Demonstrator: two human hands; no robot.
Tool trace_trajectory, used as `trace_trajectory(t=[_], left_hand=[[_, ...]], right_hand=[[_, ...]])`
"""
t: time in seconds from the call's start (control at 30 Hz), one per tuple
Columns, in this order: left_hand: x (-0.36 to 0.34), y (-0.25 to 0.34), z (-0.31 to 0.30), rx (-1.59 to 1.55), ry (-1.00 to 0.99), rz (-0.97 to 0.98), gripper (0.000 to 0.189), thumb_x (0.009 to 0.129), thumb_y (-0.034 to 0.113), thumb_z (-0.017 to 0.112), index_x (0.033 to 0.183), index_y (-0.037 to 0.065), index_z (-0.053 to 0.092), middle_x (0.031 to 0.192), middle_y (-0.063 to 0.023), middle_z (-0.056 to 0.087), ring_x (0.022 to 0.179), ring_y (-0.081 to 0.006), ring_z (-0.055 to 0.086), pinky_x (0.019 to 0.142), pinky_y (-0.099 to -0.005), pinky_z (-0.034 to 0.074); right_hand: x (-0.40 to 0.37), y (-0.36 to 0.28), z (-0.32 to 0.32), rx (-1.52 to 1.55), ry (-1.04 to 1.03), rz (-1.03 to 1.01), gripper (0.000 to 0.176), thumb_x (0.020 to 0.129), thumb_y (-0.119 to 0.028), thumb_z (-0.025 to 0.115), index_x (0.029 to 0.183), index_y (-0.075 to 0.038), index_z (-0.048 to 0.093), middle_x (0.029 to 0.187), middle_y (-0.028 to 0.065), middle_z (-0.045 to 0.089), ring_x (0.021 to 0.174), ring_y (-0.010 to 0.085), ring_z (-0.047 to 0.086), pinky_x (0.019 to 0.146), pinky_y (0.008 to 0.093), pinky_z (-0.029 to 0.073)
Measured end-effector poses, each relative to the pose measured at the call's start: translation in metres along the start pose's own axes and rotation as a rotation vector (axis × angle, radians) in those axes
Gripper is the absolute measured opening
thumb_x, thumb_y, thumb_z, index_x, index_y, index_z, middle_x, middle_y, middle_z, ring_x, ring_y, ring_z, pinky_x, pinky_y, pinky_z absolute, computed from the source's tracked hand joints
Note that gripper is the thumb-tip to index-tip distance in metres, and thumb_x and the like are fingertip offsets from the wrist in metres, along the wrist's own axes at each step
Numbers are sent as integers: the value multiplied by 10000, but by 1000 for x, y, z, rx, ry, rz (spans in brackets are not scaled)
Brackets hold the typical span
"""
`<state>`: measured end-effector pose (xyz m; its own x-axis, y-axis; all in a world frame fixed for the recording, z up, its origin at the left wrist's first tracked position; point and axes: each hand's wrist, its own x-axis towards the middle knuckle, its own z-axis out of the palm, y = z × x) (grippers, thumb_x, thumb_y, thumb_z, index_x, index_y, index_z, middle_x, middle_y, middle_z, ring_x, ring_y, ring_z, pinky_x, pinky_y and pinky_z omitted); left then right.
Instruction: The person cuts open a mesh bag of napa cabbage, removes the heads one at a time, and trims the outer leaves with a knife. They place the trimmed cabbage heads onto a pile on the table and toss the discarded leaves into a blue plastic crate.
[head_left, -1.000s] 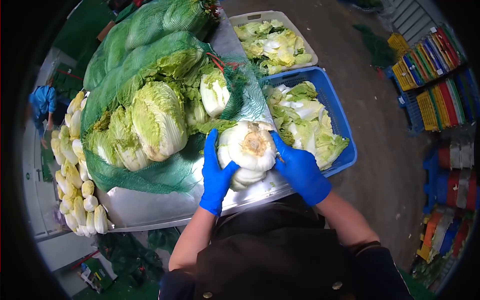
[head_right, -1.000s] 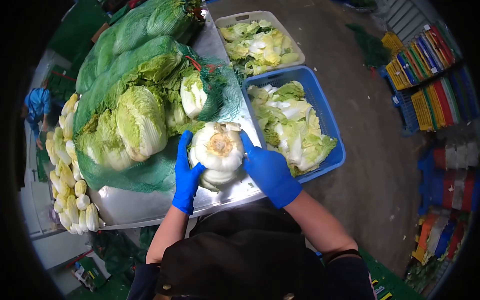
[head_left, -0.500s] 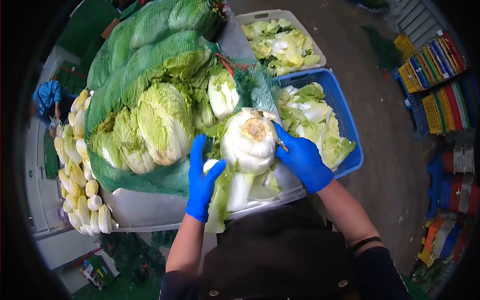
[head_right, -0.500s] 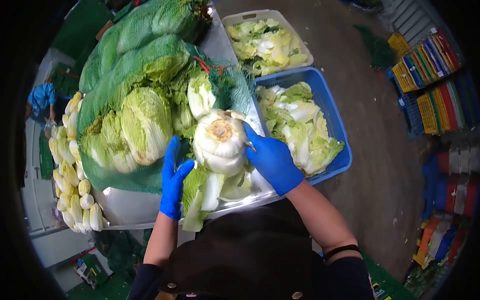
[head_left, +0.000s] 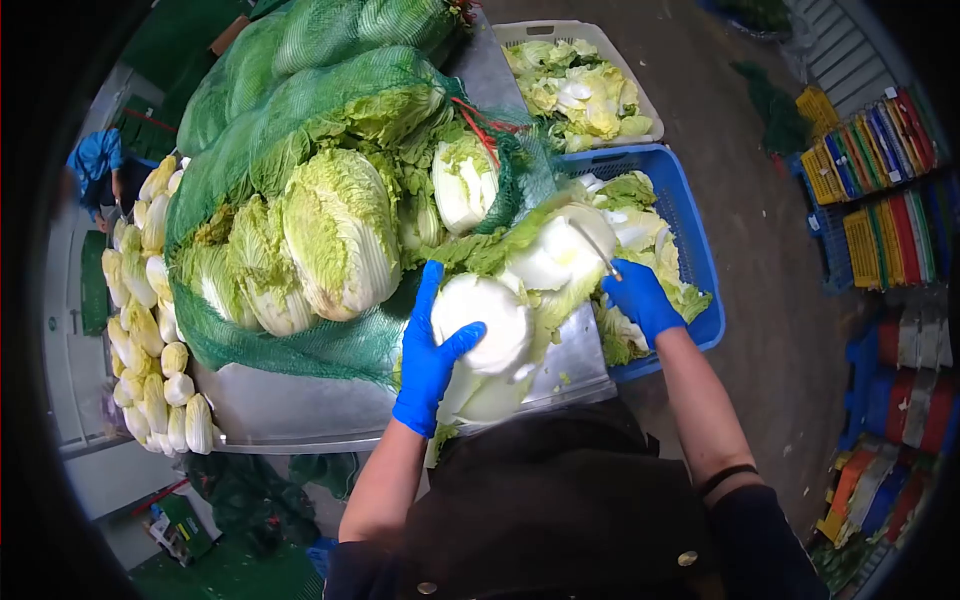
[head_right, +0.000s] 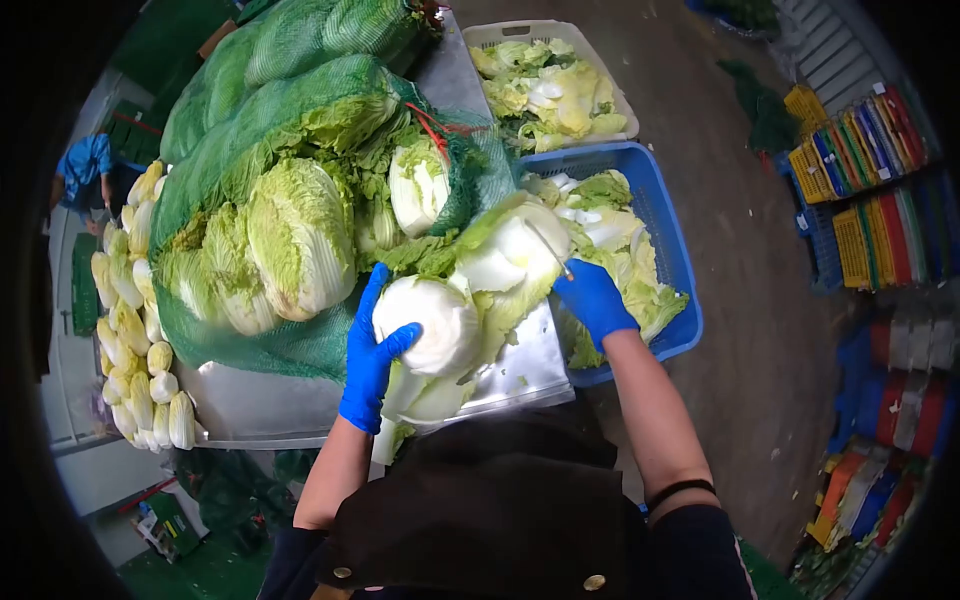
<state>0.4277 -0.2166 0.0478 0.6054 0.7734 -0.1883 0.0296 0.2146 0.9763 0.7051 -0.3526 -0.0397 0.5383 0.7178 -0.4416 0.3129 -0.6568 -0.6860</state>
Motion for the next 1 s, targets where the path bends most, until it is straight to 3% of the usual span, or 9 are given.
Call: trace_trajectory(t=[0.1,0.17,0.2,0.3,0.37,0.47,0.6,0.77,1.0], left_hand=[[2,0,3,-31,18,-28,830,726,133,745,1414,19,294,1427,-131,363,1275,-227,384,1068,-349,294],[5,-12,9,6,57,53,782,752,140,721,1406,17,309,1417,-131,377,1277,-226,380,1076,-349,278],[6,-20,12,46,98,129,735,778,148,697,1397,15,324,1406,-131,392,1280,-226,377,1084,-348,261],[6,-22,2,19,67,130,619,820,161,646,1362,9,389,1392,-127,413,1274,-217,383,1080,-339,259],[2,-13,-9,-59,-12,44,548,827,156,635,1320,5,450,1372,-115,436,1251,-208,408,1065,-332,285],[9,-48,-59,51,190,-13,579,774,112,670,1301,-5,460,1326,-122,475,1209,-224,452,1044,-333,326],[0,14,-6,634,139,586,624,761,161,710,1311,18,452,1337,-165,462,1225,-311,450,1049,-372,326],[39,-5,15,312,-131,-18,377,769,228,718,1101,61,648,1090,-119,639,1008,-214,595,922,-317,433],[36,-74,-33,509,369,204,404,801,88,641,1199,58,579,1125,-138,605,1050,-245,565,949,-329,407]], right_hand=[[-70,-89,-2,88,189,-221,247,852,-161,587,1032,9,594,774,51,602,643,84,550,598,255,467],[-91,-112,35,493,96,-350,446,829,-117,668,1239,-7,531,1067,79,626,935,93,562,816,249,465],[-90,-115,52,344,105,-428,587,795,-276,716,1297,-66,496,803,32,635,612,78,431,620,251,442],[-79,-108,68,571,-13,-318,596,793,-237,722,1306,-48,485,956,65,647,720,71,511,720,245,466],[-86,-112,63,715,-101,-360,525,824,-90,681,1294,20,473,1186,84,571,1069,129,523,931,279,430],[-84,-104,58,877,-163,-318,579,798,-169,721,1290,18,480,1184,85,576,1087,135,520,943,277,419],[-87,-101,48,829,-218,-299,549,811,-141,707,1284,26,484,1206,91,563,1075,131,523,944,279,415],[-87,-93,54,929,-221,-240,535,817,-123,697,1287,22,487,1232,96,559,1088,115,514,957,275,404],[-96,-88,67,810,-75,-381,492,842,-113,667,1286,9,494,1246,73,564,1100,107,514,949,264,409]])
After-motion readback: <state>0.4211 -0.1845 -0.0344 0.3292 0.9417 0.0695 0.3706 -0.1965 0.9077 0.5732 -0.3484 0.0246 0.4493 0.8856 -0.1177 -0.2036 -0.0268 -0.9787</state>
